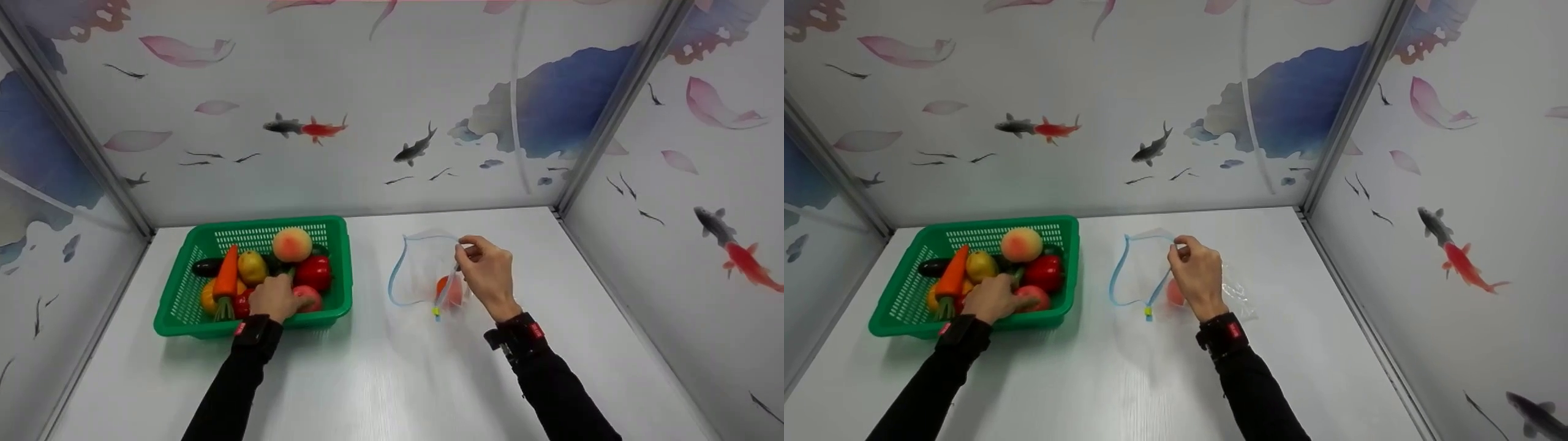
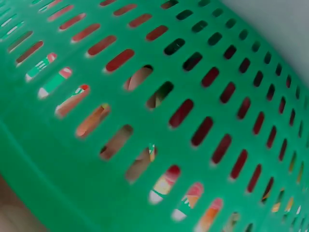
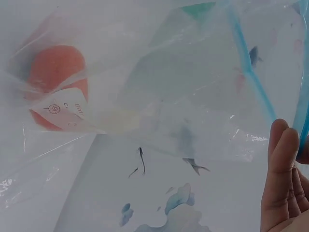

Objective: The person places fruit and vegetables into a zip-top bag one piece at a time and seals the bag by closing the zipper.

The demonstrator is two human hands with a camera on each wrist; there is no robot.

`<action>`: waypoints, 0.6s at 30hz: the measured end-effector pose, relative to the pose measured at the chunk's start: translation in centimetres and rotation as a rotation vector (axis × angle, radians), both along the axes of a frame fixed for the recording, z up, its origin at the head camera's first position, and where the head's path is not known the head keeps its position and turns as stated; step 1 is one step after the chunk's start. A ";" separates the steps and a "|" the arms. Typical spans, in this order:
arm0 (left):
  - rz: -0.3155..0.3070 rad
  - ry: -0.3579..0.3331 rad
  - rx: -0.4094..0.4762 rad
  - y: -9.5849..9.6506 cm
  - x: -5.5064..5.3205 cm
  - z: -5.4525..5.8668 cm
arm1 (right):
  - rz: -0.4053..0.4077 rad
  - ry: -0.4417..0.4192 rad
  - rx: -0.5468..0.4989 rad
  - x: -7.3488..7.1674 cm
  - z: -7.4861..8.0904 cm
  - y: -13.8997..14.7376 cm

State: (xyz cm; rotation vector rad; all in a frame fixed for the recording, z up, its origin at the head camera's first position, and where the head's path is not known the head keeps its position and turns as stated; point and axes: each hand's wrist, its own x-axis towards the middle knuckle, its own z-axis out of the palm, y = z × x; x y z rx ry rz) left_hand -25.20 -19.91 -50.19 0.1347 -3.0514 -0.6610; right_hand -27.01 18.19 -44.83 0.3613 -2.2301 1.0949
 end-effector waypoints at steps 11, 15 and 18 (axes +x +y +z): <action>-0.040 -0.179 0.012 0.1 -0.9 -0.2 | 0.008 0.000 0.014 0.0 0.1 -0.6; -0.033 -0.216 0.020 0.1 -1.0 -0.4 | 0.003 -0.010 0.012 0.1 0.0 -0.7; -0.019 -0.229 0.039 0.2 -1.1 -0.4 | -0.002 -0.013 0.010 0.2 -0.1 -0.7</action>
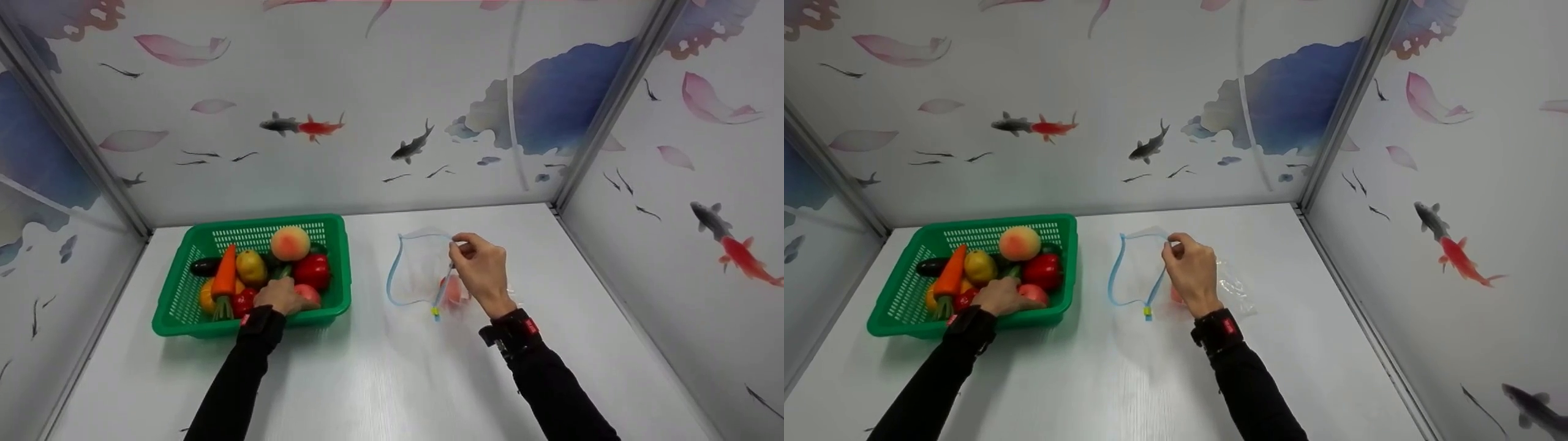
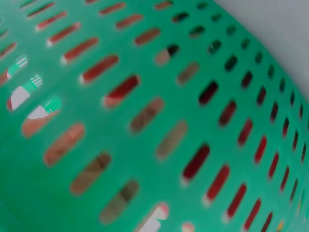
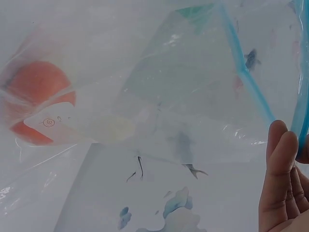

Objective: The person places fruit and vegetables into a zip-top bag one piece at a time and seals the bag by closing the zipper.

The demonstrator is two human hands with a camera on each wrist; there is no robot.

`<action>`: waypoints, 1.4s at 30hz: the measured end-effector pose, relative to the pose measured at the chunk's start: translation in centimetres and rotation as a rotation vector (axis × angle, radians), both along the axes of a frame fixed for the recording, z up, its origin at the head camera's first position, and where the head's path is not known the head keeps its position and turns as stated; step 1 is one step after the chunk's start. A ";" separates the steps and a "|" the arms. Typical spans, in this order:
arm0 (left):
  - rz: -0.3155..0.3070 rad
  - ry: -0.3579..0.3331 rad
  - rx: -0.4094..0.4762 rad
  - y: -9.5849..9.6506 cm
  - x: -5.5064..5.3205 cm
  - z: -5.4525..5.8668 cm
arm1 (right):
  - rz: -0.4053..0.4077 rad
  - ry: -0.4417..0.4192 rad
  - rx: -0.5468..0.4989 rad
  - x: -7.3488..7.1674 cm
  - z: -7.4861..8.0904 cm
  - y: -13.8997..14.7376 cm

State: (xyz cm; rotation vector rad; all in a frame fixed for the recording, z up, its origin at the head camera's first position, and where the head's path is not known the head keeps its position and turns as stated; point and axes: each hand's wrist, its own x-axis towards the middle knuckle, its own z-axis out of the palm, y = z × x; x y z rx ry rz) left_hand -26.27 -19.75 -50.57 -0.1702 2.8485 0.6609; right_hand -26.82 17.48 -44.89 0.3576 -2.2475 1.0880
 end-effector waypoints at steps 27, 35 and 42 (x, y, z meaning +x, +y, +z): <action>0.070 0.054 0.736 -0.8 0.8 0.9 | 0.023 -0.028 -0.031 0.2 -0.2 0.8; 0.063 -0.028 1.051 -0.7 0.5 1.1 | 0.018 -0.015 -0.005 0.0 0.1 0.5; 0.079 -0.079 1.250 0.2 0.2 1.4 | 0.011 -0.058 0.029 -0.1 0.3 0.4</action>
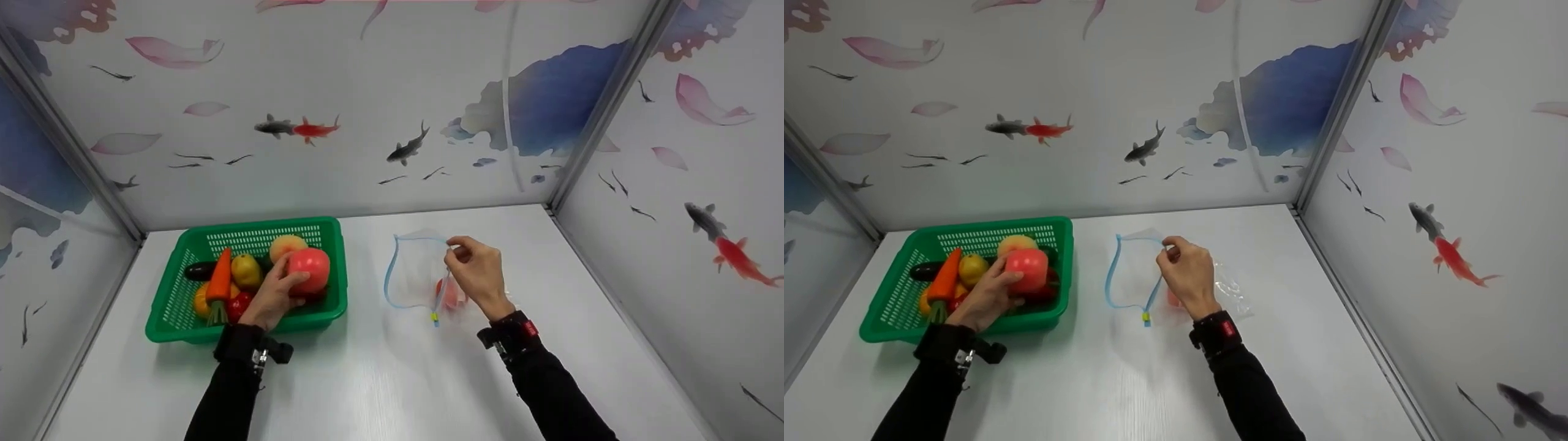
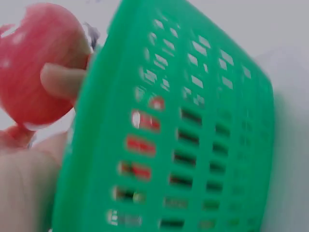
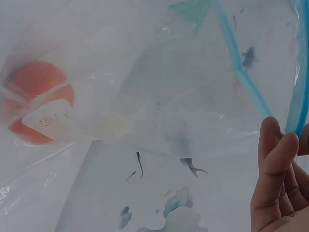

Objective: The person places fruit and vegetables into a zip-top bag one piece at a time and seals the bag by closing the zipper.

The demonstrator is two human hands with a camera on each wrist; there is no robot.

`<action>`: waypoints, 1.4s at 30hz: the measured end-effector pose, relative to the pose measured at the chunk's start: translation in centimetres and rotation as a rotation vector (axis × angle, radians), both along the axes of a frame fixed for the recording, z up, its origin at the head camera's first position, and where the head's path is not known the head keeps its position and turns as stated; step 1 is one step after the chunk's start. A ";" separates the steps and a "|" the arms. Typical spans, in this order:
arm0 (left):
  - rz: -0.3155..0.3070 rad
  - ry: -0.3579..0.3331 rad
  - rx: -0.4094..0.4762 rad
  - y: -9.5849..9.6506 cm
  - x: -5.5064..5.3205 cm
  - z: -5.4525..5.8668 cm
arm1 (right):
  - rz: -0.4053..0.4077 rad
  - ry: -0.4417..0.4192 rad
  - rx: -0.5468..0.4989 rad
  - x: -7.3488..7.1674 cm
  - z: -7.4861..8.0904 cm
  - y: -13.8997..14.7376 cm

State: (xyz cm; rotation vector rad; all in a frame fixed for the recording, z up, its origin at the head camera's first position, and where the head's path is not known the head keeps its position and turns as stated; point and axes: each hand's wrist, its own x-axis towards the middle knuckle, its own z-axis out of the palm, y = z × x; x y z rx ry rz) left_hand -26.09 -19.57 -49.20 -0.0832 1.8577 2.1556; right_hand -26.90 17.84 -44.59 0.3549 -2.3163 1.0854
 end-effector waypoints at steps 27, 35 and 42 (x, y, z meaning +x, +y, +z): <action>-0.156 0.244 -0.389 14.0 0.2 2.4 | 0.091 -0.027 -0.031 0.1 0.4 -0.8; -0.198 0.242 -0.510 16.1 0.2 2.2 | 0.109 -0.019 -0.017 0.2 0.1 -1.0; -0.291 0.248 -0.582 17.3 0.1 2.4 | 0.121 -0.017 -0.020 0.3 0.2 -1.1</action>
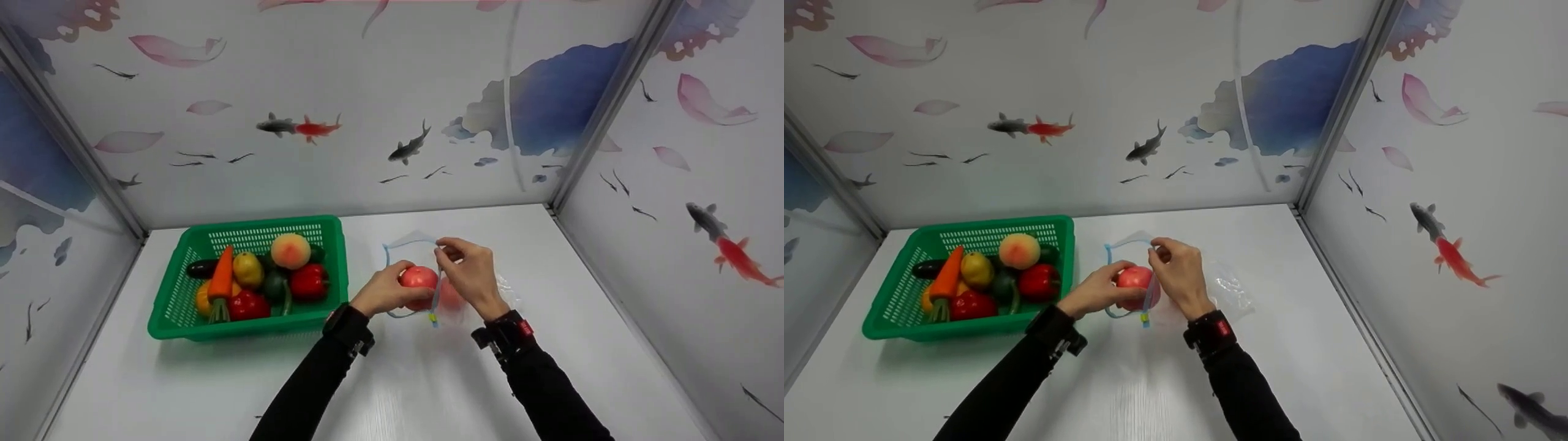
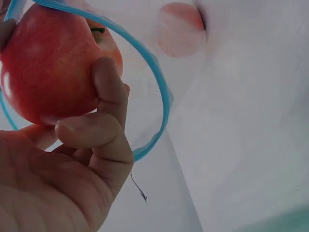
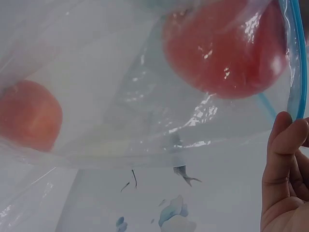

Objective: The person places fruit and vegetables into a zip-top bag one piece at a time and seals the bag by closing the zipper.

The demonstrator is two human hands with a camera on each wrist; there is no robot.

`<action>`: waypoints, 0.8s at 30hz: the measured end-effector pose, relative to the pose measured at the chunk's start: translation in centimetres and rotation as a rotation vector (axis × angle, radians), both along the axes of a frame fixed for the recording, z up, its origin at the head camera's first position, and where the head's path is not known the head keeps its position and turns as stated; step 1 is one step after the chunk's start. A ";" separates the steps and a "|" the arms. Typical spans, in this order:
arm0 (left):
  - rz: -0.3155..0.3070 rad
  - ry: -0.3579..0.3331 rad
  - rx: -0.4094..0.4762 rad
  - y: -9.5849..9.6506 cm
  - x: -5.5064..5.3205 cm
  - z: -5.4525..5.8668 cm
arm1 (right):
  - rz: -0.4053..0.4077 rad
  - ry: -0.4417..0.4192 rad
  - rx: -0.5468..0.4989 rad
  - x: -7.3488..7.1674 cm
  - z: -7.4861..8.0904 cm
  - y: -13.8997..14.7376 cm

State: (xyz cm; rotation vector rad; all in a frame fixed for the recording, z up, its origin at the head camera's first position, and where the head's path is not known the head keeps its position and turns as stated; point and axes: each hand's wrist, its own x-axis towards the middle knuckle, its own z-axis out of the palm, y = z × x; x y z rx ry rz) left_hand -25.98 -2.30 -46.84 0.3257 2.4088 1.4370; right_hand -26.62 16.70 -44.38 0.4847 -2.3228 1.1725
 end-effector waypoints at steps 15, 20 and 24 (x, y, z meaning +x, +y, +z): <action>-0.143 -0.024 -0.077 1.6 -1.0 -0.7 | 0.033 -0.031 -0.024 0.2 0.2 -0.5; -0.191 -0.081 -0.072 1.8 -1.7 -1.3 | 0.052 -0.046 -0.040 0.2 0.3 -0.7; -0.213 -0.155 -0.053 2.1 -1.8 -1.5 | 0.050 -0.039 -0.043 0.3 0.2 -0.6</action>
